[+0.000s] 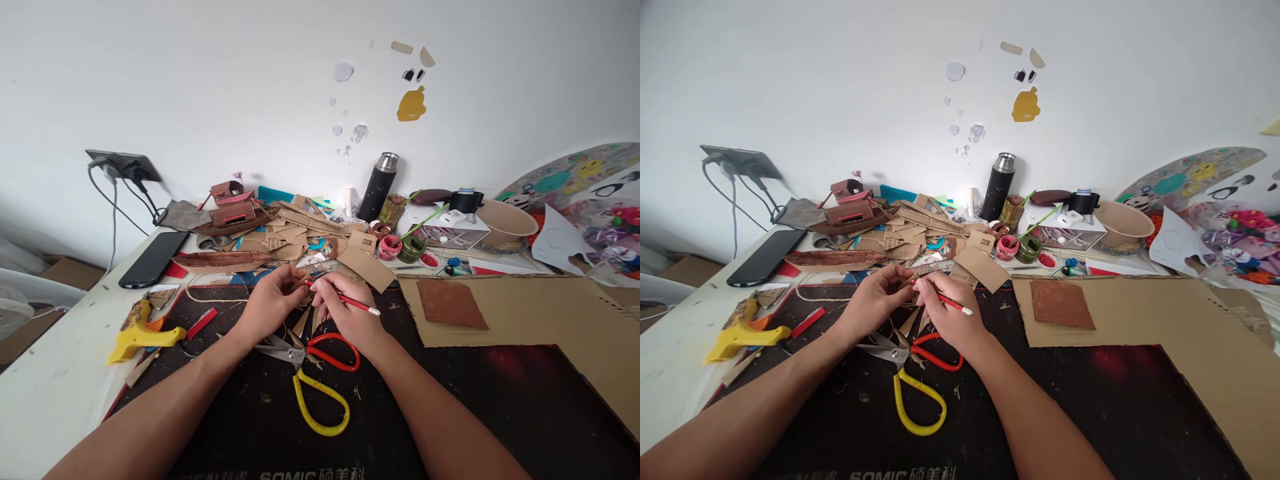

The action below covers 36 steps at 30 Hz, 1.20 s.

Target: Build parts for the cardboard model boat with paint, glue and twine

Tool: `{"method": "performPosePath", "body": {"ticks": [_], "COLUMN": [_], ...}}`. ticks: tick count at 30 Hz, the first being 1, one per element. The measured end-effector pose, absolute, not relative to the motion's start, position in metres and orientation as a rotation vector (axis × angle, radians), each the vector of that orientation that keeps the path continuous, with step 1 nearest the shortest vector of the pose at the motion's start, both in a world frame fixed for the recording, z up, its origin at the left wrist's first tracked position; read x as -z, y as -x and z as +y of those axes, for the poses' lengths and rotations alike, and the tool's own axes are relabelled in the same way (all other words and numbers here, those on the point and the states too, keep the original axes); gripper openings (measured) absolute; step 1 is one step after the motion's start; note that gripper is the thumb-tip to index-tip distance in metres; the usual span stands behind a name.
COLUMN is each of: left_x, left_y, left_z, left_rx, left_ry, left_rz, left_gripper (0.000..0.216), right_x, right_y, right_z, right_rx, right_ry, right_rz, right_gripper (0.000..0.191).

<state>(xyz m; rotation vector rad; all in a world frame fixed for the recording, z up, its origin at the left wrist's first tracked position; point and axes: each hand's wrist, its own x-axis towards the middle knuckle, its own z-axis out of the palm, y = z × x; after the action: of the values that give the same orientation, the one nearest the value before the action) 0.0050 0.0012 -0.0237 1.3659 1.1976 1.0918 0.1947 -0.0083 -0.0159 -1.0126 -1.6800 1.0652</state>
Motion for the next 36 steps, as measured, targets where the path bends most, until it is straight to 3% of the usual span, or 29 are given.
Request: {"method": "performPosePath", "body": {"ticks": [16, 36], "left_x": [0.0235, 0.0226], "left_y": [-0.0047, -0.0016], "left_z": [0.0005, 0.0051], "left_rx": [-1.085, -1.088], "left_ry": [-1.434, -1.188], "left_rz": [1.273, 1.156], "left_gripper": [0.025, 0.041], "right_x": [0.0107, 0.0138], "right_y": [-0.1920, -0.1944], "right_z": [-0.0089, -0.0057], "right_rx": [-0.980, -1.036], "right_ry": [1.047, 1.053], "right_rz": [-1.732, -1.668], "right_gripper": [0.037, 0.046]}}
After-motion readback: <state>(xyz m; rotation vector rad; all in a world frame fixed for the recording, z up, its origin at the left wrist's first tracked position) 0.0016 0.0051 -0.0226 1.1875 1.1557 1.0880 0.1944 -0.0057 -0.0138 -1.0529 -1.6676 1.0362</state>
